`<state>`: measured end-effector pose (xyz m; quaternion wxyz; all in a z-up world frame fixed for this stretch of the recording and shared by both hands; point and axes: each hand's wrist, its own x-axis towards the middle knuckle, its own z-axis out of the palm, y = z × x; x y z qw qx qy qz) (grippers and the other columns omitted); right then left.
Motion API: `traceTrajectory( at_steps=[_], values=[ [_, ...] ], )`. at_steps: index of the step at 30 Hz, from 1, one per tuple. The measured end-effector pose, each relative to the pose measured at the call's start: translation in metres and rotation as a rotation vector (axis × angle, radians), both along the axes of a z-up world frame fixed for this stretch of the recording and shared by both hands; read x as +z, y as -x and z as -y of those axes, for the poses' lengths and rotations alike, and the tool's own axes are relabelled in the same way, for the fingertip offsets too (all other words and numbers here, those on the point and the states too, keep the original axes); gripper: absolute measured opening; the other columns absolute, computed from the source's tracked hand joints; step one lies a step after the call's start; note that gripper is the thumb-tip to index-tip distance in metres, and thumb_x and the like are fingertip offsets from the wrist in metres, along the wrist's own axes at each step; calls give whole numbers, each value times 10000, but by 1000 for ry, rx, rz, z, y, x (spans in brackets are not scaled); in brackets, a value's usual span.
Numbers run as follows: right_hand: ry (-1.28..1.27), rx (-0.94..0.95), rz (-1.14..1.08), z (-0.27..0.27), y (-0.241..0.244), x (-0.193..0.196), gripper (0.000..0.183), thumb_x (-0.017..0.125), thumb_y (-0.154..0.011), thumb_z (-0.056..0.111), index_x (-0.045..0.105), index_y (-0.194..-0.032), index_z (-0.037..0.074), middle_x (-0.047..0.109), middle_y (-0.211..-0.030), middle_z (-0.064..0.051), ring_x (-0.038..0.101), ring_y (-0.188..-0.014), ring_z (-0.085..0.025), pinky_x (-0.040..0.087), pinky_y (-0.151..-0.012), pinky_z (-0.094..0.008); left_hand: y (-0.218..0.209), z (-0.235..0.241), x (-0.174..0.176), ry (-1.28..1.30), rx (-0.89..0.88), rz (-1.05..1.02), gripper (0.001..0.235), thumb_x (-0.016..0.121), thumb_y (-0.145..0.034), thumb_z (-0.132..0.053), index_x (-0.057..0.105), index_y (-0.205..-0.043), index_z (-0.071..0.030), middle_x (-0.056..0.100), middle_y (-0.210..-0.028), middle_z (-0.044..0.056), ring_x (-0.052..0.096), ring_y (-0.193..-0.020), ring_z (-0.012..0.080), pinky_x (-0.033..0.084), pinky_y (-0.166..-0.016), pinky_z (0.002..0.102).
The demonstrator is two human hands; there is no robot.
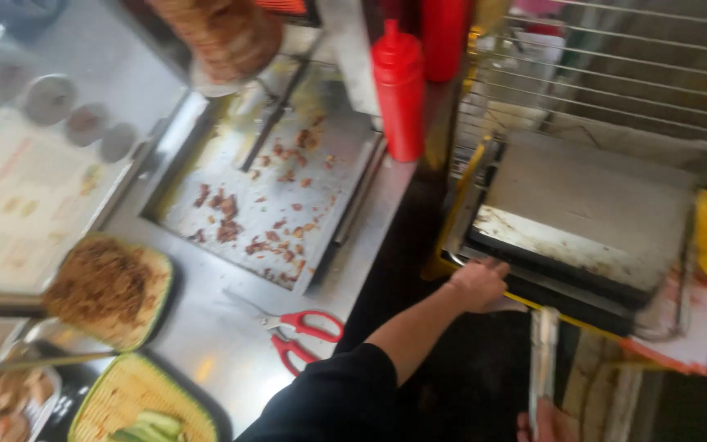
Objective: Preparing a sandwich by toasting bread in a press, slicing meat from a vertical rotisserie, and preparing the packaging.
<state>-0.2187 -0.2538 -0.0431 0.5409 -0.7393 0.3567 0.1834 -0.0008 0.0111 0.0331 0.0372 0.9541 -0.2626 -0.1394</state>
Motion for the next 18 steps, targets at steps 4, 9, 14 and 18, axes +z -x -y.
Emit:
traceTrajectory(
  at_steps=[4,9,14,18],
  values=[
    [-183,-233,-74,-39,-16,118,362,615,-1091,409,625,-966,70,572,-724,-136,360,-478,-174,264,-434,-375,-4,5,2,-20,-55,-59,245,693,-882,-282,797,-1084,-188,557,-1305,82,586,-1141,326,592,-808,459],
    [-307,-113,-35,-44,-16,150,388,533,-1074,377,629,-1189,19,555,-747,-142,361,-489,-163,245,-441,-314,0,-1,8,-13,-34,-17,322,604,-953,-356,794,-1044,-113,542,-1242,128,548,-1149,354,597,-707,499],
    [-351,-155,-62,-41,-14,141,423,563,-1036,395,648,-1229,29,532,-721,-140,315,-472,-152,209,-443,-302,-3,1,37,-54,-22,-124,507,458,-1040,-468,787,-1056,-83,515,-1349,145,534,-1199,344,587,-771,508],
    [-337,-140,-54,-41,-17,145,420,572,-1029,414,664,-1157,25,545,-686,-134,346,-461,-142,215,-429,-278,-3,3,61,-62,-21,-197,914,214,-947,-743,814,-894,-56,409,-1578,165,494,-1329,392,573,-801,501]
  ],
)
